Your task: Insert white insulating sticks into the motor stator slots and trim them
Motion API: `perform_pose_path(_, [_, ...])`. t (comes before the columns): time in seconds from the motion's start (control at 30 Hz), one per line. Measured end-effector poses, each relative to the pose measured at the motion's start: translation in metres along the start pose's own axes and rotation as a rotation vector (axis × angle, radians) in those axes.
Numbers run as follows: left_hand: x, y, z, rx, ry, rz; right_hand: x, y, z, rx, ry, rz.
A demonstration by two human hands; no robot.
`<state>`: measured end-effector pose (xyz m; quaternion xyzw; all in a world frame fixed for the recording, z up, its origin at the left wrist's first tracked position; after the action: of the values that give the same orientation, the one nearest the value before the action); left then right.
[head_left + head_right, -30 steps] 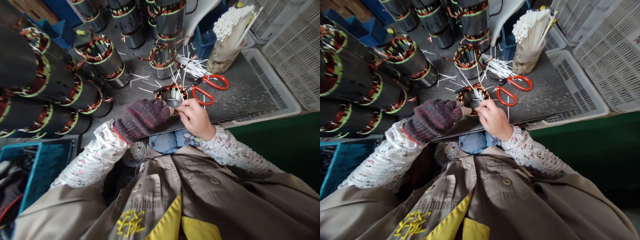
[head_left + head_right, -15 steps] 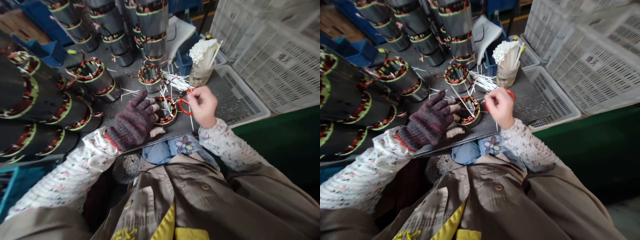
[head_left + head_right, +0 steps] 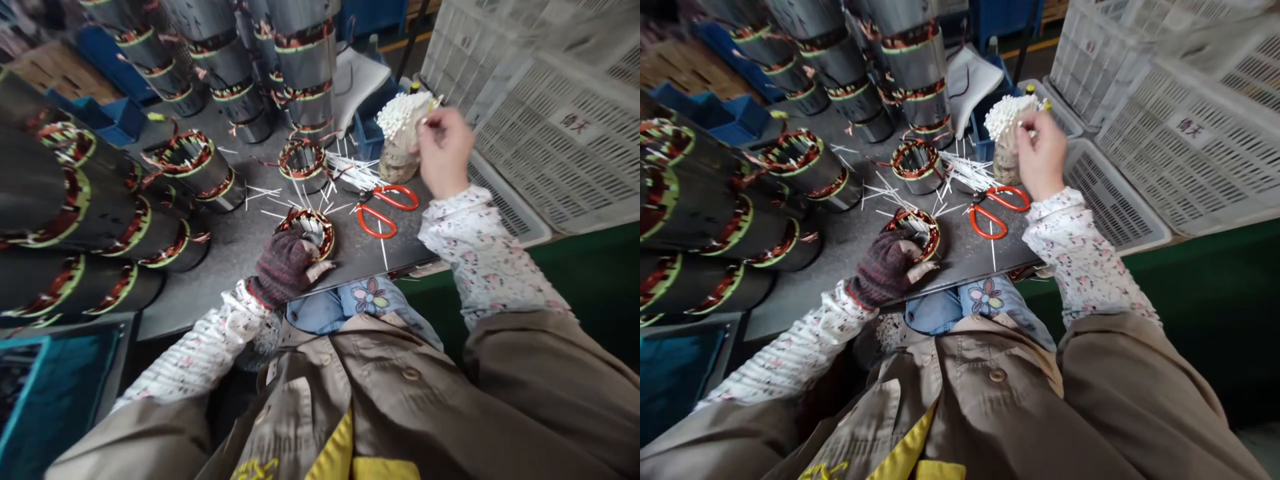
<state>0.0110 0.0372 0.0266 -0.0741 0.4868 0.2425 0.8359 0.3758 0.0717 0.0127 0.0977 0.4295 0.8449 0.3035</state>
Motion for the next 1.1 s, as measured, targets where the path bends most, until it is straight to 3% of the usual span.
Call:
perform_pose_path(0.07, [0.002,-0.007,-0.004,-0.060,-0.066,0.044,0.002,0.035,-0.029,-0.043,-0.114,0.119])
perform_pose_path(0.1, [0.003,-0.010,-0.004,-0.066,-0.108,0.066,0.007,0.056,-0.048,-0.124,-0.097,0.128])
perform_pose_path(0.23, [0.003,-0.017,-0.002,-0.068,-0.193,0.113,0.031,0.118,-0.131,-0.256,0.200,0.140])
perform_pose_path(0.37, [0.004,-0.020,-0.006,-0.148,-0.161,0.090,0.039,0.132,-0.182,-0.268,0.360,0.351])
perform_pose_path(0.5, [0.008,-0.019,-0.012,-0.243,-0.046,0.052,0.036,0.129,-0.186,-0.173,0.424,0.297])
perform_pose_path(0.67, [0.009,-0.018,-0.013,-0.224,-0.001,0.094,0.040,0.132,-0.178,-0.087,0.428,0.189])
perform_pose_path(0.97, [0.007,-0.018,-0.015,-0.202,-0.075,0.060,0.065,0.131,-0.169,0.087,0.372,0.269])
perform_pose_path(1.1, [0.007,-0.019,-0.022,-0.331,-0.078,-0.144,0.084,0.117,-0.168,0.232,0.363,0.373])
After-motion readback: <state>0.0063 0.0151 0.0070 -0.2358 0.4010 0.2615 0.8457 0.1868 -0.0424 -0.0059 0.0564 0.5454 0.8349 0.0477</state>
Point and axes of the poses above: each hand's wrist, its own z-axis towards the middle knuckle, its own x-axis out of the palm, y = z × x, the point moved 2 cm from there along z, towards the middle knuckle, and after that the axes turned 15 degrees about z, right-handed, at the moved point
